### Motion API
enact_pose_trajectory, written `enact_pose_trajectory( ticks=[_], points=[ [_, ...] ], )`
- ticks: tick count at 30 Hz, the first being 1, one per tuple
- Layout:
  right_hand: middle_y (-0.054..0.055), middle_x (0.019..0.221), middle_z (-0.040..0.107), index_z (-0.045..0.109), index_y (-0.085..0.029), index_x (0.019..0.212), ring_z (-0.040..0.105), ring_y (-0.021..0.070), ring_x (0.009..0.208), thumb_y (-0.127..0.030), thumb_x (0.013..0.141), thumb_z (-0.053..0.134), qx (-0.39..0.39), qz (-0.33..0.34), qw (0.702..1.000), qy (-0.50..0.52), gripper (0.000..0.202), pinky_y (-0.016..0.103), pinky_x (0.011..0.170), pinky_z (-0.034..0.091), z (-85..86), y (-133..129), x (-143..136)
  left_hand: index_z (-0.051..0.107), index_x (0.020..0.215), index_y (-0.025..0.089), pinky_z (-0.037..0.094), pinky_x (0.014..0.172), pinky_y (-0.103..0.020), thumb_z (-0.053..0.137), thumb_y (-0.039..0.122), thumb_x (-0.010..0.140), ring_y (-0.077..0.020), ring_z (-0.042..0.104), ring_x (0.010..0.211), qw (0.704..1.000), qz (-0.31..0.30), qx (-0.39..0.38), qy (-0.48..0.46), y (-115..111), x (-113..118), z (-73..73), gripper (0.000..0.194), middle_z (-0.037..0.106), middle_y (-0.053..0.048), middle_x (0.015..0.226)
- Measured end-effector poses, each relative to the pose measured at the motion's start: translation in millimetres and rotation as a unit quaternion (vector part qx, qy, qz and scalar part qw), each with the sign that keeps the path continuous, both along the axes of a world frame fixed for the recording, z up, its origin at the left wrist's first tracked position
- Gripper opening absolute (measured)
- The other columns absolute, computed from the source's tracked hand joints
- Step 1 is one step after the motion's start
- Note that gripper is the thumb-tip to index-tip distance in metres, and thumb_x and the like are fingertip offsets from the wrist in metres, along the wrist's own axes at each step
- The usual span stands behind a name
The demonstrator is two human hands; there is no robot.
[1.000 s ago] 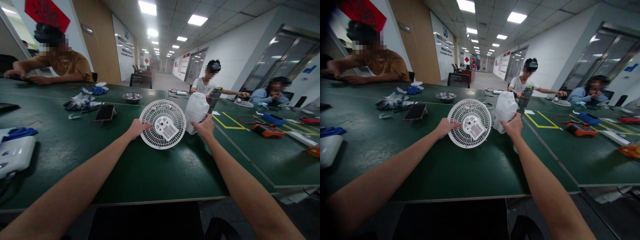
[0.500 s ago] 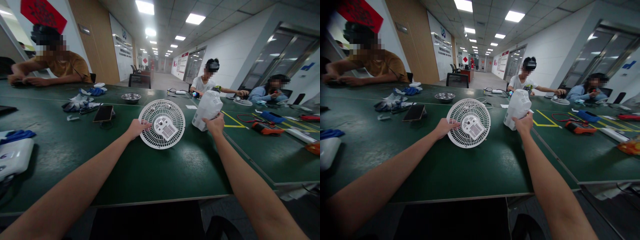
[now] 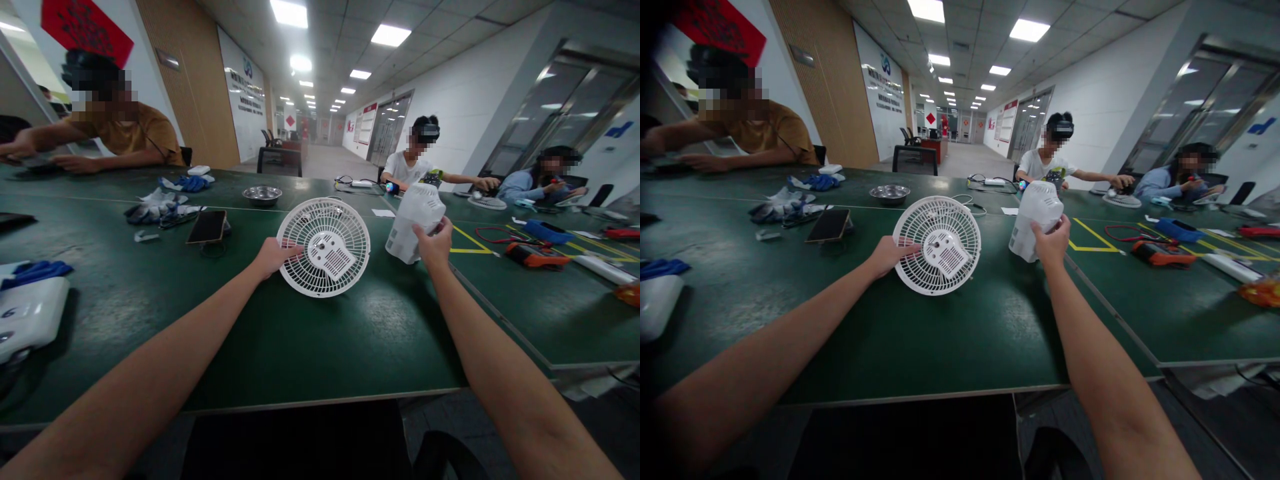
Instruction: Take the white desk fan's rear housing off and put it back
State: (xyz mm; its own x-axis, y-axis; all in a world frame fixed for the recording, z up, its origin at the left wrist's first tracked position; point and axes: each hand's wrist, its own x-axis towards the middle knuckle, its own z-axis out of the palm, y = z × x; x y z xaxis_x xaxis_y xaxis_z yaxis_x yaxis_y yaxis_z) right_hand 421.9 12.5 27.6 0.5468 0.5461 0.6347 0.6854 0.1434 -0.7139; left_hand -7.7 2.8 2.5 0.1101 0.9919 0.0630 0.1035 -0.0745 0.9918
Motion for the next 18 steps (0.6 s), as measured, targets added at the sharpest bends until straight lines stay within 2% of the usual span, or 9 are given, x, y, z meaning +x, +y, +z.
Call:
enact_pose_trajectory(
  ticks=[5, 11, 18],
  points=[
    [0.015, 0.129, 0.062, 0.048, -0.013, 0.136, 0.062, 0.0264, 0.112, -0.044, 0.075, 0.071, 0.027, 0.001, 1.000, -0.007, 0.073, 0.040, 0.099, 0.049, 2.7, -0.1, -0.7, 0.074, 0.085, 0.012, 0.061, 0.079, -0.040, 0.086, 0.026, 0.071, -0.0224, 0.074, 0.076, 1.000, 0.003, -0.001, -0.008, -2.2, 0.5, 2.0, 0.023, 0.077, -0.011, 0.084],
    [0.013, 0.129, 0.061, 0.046, -0.015, 0.135, 0.063, 0.0249, 0.109, -0.038, 0.074, 0.067, 0.018, 0.020, 0.999, 0.031, 0.068, 0.039, 0.096, 0.050, 5.4, 1.4, -0.9, 0.074, 0.084, 0.011, 0.061, 0.078, -0.041, 0.084, 0.025, 0.073, -0.0226, 0.074, 0.073, 1.000, 0.006, 0.002, 0.002, -7.1, 1.7, 6.1, 0.020, 0.077, -0.011, 0.082],
    [0.013, 0.132, 0.060, 0.045, -0.015, 0.137, 0.063, 0.0236, 0.104, -0.037, 0.073, 0.065, 0.031, 0.033, 0.998, 0.031, 0.070, 0.037, 0.094, 0.051, 2.7, 5.2, 5.8, 0.074, 0.086, 0.011, 0.061, 0.079, -0.042, 0.085, 0.025, 0.073, -0.0230, 0.074, 0.075, 1.000, -0.002, 0.003, -0.008, -3.7, -0.5, 2.0, 0.021, 0.077, -0.011, 0.084]
  ],
)
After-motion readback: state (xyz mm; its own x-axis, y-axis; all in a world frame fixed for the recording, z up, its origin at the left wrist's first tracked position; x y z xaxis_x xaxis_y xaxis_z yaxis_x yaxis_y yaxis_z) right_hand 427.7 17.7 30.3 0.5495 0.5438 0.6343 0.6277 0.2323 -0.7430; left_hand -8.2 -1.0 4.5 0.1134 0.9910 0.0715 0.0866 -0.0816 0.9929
